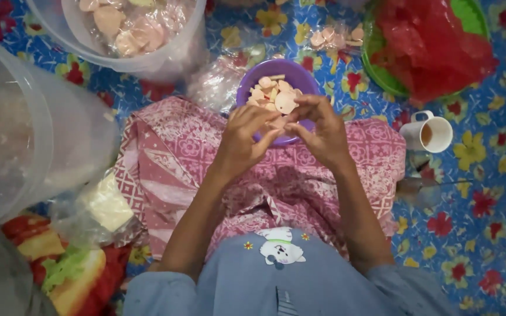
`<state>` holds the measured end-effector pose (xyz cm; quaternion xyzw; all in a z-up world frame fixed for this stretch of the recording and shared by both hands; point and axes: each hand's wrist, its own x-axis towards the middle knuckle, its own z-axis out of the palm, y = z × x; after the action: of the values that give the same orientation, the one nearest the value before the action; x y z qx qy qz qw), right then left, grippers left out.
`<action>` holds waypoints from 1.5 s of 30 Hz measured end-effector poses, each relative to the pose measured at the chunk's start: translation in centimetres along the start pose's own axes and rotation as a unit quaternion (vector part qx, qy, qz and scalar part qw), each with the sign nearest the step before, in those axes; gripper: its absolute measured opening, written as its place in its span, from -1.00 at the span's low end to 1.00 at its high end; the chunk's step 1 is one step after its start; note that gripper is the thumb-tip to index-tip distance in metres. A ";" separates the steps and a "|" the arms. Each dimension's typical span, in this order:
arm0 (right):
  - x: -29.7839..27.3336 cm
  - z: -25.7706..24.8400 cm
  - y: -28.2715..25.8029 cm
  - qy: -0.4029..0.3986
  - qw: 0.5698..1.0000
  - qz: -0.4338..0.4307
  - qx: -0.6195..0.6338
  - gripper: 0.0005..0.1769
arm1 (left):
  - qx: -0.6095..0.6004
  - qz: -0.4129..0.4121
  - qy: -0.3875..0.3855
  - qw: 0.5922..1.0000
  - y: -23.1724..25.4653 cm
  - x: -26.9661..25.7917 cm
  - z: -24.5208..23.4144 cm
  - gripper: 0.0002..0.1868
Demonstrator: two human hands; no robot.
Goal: Sorting and packaging small pink crackers into a bowl and plastic bags
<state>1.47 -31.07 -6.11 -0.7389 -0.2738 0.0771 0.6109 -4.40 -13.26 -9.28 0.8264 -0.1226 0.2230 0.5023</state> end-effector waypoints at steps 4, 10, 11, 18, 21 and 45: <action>-1.8 0.3 -0.1 0.014 0.999 -0.016 -0.030 -0.57 | -0.022 -0.001 -0.011 1.000 2.0 -0.8 0.1 -0.92; -4.2 1.0 0.1 0.002 0.987 -0.065 -0.146 -0.92 | -0.053 -0.010 0.014 0.998 1.8 -2.4 0.0 -0.94; -4.5 0.9 0.9 0.002 0.987 -0.066 -0.147 -0.92 | -0.053 -0.009 0.015 0.998 2.4 -2.2 0.0 -0.94; -5.2 1.2 2.0 0.005 0.983 -0.096 -0.159 -0.89 | -0.034 0.010 0.021 0.999 2.5 -2.8 0.2 -0.90; -5.4 1.3 2.5 0.001 0.982 -0.103 -0.160 -0.88 | -0.021 0.012 0.039 0.999 1.9 -2.9 0.3 -0.86; 6.1 -8.6 14.5 0.110 0.932 0.240 -0.247 -0.69 | 0.364 0.060 0.104 0.924 -3.3 11.8 -15.8 -0.50</action>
<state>14.96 -36.97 -16.38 -0.9140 -0.0295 0.0697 0.3985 3.35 2.52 0.24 0.9156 -0.0293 0.3667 0.1622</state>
